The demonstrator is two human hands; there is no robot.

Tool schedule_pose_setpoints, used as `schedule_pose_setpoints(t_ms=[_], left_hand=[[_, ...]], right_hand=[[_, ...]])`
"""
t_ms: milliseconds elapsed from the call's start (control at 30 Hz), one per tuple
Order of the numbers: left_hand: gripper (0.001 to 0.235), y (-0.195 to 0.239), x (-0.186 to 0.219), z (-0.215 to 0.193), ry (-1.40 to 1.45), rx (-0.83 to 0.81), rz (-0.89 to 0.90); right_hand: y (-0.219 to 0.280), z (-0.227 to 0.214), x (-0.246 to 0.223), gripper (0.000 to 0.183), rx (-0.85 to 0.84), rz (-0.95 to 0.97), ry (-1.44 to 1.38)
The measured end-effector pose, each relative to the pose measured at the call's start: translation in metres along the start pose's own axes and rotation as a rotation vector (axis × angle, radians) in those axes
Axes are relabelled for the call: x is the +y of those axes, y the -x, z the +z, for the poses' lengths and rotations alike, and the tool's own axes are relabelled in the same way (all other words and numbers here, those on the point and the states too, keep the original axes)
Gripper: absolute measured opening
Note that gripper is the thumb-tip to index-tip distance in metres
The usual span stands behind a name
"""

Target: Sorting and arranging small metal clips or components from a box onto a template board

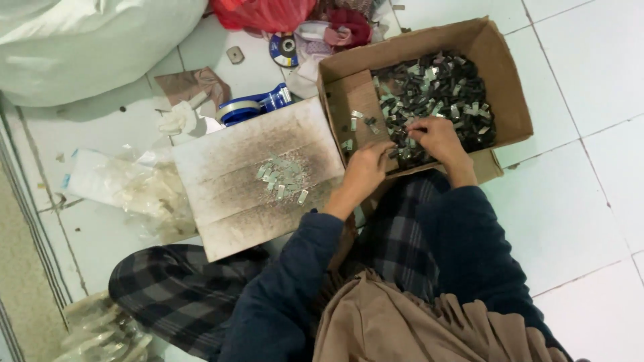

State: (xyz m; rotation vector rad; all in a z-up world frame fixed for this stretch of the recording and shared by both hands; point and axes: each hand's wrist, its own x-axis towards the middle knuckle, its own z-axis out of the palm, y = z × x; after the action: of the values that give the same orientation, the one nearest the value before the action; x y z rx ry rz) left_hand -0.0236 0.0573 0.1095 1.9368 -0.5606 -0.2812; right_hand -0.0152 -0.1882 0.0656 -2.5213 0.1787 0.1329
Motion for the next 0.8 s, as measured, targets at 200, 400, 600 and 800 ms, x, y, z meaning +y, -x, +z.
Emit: schedule_pose_setpoints(t_ms=[200,400,600,800], left_hand=[[0.023,-0.039,-0.071,0.112,-0.11,-0.203,-0.08],[0.04,-0.044,-0.076,0.079,0.11,-0.357,-0.408],[0.044,-0.04,-0.079,0.076,0.162,-0.241,-0.319],[0.041,-0.037,-0.057,0.063,0.23,-0.21,-0.271]], right_hand=[[-0.016,0.03,0.046,0.035,-0.179,0.187,0.177],[-0.018,0.028,0.012,0.067,-0.352,0.305,0.295],[-0.027,0.055,0.037,0.049,-0.4,0.248,0.366],[-0.019,0.04,0.012,0.039,-0.406,0.226,0.356]])
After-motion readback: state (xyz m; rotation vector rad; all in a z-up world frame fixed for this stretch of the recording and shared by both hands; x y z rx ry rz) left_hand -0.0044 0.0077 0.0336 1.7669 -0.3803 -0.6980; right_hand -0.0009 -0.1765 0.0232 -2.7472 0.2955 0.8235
